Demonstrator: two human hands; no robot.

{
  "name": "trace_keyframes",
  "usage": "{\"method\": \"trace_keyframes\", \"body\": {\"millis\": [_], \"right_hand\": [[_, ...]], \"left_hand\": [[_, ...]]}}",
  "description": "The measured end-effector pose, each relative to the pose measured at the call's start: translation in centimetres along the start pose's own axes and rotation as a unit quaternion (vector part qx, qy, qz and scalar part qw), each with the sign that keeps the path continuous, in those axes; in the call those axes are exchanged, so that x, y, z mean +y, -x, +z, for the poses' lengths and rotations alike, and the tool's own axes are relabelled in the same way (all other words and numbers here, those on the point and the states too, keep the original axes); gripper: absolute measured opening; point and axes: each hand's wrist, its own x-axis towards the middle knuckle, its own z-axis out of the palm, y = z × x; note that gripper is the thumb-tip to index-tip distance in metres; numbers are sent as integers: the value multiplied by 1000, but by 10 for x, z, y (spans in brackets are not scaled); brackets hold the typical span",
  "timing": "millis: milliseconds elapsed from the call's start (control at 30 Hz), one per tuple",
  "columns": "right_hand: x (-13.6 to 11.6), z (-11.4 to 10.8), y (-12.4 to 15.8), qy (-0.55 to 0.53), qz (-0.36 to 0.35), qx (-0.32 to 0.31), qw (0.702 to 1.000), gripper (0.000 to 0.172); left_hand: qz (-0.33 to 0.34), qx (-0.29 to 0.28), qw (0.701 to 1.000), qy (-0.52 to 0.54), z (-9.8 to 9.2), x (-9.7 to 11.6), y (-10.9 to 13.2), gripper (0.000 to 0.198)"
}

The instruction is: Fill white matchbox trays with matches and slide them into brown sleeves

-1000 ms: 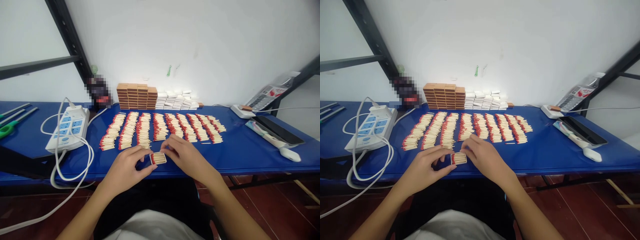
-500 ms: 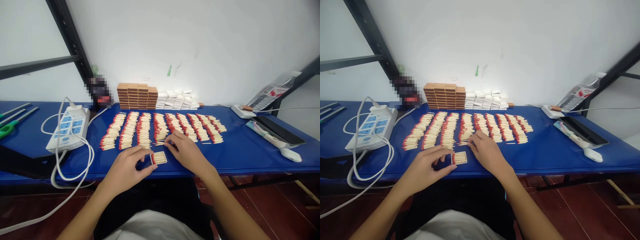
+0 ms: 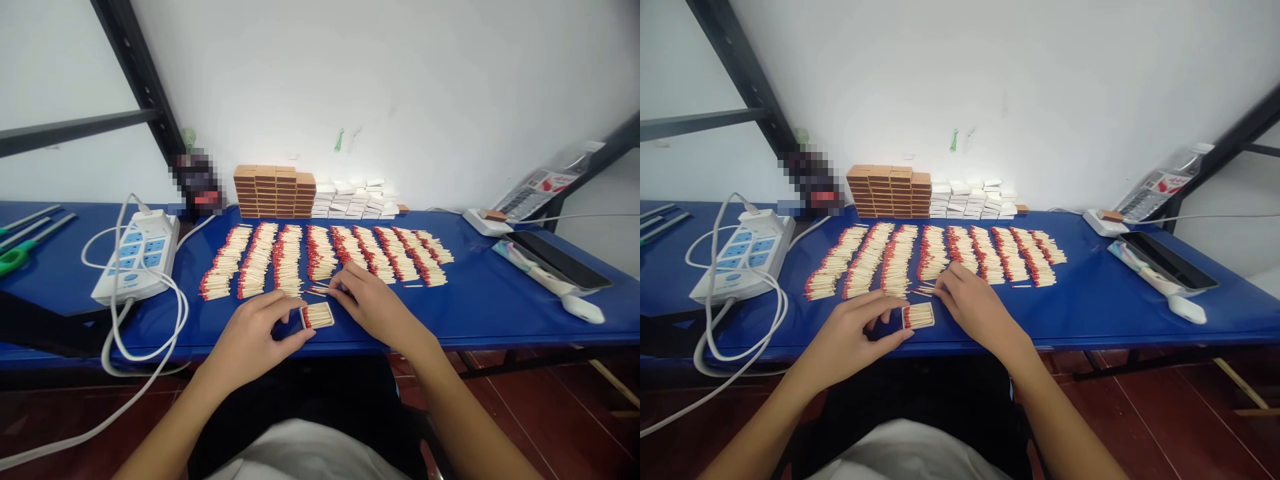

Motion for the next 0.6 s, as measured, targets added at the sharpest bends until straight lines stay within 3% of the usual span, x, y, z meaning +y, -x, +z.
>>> {"method": "trace_keyframes", "body": {"millis": [300, 600], "right_hand": [[-13, 0, 2, 18, -3, -1, 1000, 10], [-8, 0, 1, 32, 2, -22, 999, 13]], "left_hand": [[-3, 0, 1000, -1, 1, -1, 1, 27], [-1, 5, 1000, -2, 1, -1, 1, 29]]}}
